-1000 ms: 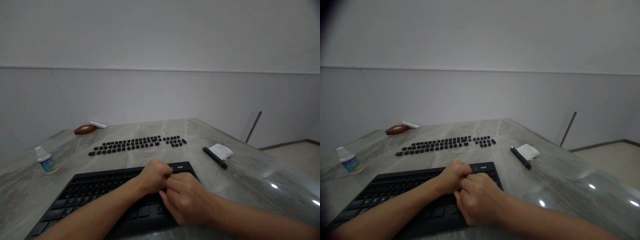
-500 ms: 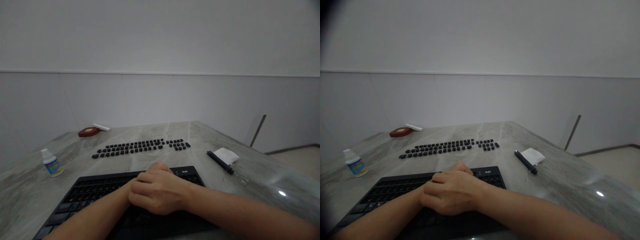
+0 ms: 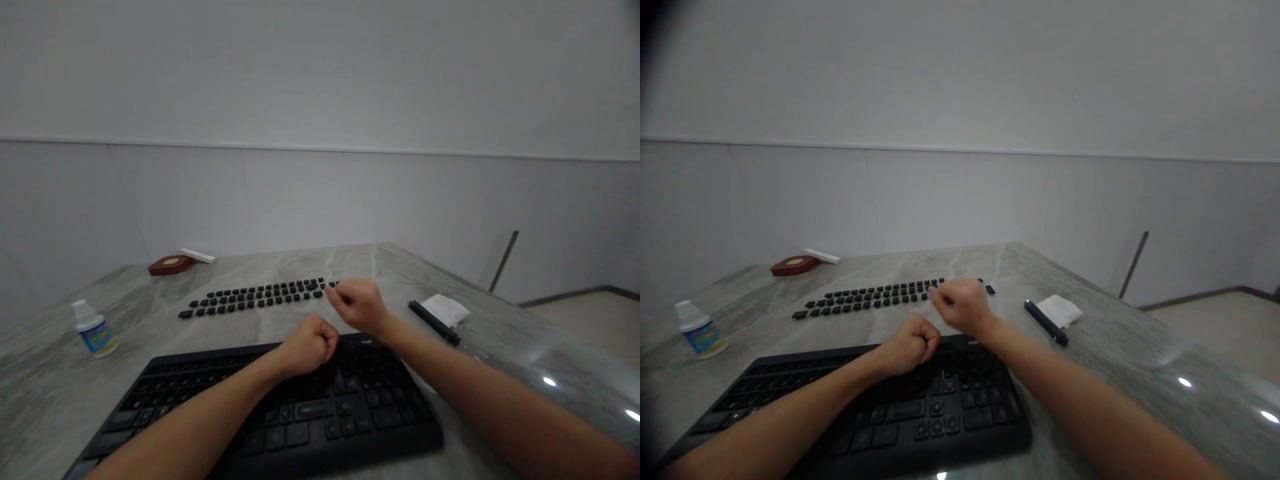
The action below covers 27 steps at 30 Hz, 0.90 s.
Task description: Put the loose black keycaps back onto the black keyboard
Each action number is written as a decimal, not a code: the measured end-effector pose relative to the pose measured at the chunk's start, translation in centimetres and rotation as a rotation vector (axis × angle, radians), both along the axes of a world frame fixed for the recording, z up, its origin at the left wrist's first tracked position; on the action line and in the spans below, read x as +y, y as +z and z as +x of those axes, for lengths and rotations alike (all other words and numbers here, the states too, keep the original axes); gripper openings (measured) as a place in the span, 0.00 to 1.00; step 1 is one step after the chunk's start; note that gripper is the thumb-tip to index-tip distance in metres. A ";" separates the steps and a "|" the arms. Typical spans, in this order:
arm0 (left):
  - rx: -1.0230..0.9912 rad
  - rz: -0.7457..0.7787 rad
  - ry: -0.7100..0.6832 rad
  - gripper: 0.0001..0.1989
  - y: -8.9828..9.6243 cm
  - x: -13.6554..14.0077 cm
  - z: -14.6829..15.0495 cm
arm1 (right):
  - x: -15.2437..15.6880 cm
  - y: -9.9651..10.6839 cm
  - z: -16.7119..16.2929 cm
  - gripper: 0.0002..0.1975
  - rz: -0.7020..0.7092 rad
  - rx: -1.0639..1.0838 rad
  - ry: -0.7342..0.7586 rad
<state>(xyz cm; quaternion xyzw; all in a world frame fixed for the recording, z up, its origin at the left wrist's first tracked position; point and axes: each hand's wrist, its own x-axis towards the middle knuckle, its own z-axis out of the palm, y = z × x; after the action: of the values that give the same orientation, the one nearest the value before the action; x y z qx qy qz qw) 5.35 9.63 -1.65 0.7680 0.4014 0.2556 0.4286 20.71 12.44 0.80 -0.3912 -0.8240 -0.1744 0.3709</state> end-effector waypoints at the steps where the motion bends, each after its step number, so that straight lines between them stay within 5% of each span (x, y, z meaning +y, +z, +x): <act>1: 0.004 0.005 -0.032 0.11 0.4 0.0 0.1 | 1.4 0.2 1.2 0.23 -0.145 -0.003 -0.189; 5: -0.008 0.056 -0.048 0.08 1.0 -0.2 0.4 | 6.0 0.2 4.8 0.09 -0.294 -0.102 -0.232; 10: -0.012 0.168 0.138 0.08 0.6 -0.1 0.5 | 8.3 -1.0 4.6 0.10 -0.399 -0.228 -0.203; 20: 0.040 0.280 0.289 0.08 0.2 0.5 0.0 | 8.1 -2.3 1.8 0.10 -0.461 -0.267 -0.261; 27: 0.069 0.296 0.316 0.09 0.1 0.7 -0.3 | 6.2 -1.1 1.1 0.08 -0.486 -0.203 -0.122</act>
<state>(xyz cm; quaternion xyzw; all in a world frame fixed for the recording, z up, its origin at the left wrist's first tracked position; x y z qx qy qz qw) 5.06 10.28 -1.53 0.7582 0.4895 0.3493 0.2520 21.80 18.68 -0.28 -0.4985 -0.8494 -0.0317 0.1704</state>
